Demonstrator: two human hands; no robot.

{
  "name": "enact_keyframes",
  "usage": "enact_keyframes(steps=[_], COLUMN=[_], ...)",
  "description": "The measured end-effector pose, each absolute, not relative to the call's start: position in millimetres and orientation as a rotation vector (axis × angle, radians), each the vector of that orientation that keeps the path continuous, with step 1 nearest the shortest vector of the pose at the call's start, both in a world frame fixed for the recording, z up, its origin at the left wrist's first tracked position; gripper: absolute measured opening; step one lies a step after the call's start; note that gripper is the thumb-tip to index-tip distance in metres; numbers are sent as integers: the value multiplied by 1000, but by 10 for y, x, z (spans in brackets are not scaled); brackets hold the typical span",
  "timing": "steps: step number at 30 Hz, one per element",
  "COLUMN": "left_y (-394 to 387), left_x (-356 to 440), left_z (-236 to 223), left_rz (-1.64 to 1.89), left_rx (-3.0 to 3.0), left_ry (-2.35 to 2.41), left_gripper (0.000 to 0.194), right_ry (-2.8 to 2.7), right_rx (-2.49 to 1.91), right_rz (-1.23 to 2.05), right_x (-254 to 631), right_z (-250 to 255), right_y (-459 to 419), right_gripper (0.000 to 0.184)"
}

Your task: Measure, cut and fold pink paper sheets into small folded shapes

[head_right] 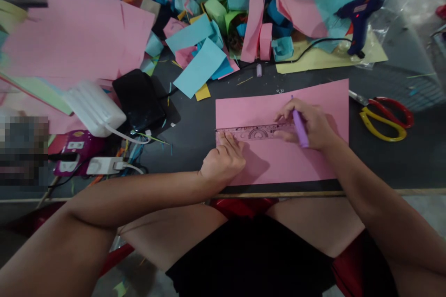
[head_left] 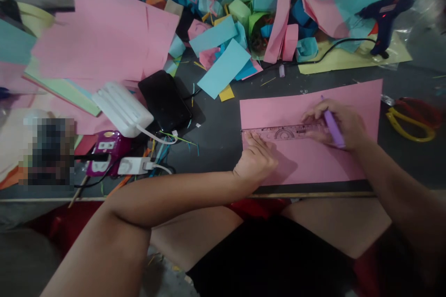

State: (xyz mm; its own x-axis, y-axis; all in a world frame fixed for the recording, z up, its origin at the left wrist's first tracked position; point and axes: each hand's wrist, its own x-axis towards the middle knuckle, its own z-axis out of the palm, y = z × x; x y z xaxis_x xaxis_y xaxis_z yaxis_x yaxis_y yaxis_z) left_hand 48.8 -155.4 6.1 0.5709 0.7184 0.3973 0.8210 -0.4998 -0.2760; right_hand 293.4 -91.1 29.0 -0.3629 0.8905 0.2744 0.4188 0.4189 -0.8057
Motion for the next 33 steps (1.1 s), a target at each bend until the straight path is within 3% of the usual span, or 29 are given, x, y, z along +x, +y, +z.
enact_keyframes(steps=[3,7,15,18,33], left_y=[-1574,-1548,-1572,-1596,-1568], left_x=[487,481,404,377,427], left_z=[12,67,78,67,201], left_rz=[-316,-365,-349,-294,-241], left_rx=[-2250,-2050,-2347,-2498,-2326], left_ry=[-1173,-1038,-1175,-1305,-1195], left_gripper=[27,24,36,42,37], right_ry=[-1490,-1169,-1592,-1640,-1711], right_rx=[-1241,-1452,-1655,-1686,-1707], right_rz=[1037,1310,727,749,673], right_x=[2754,2481,2485,2496,2488], right_z=[409,472,323,301,253], right_y=[-873,-785,-801,-782,-761], right_gripper=[39,27,43,44,39])
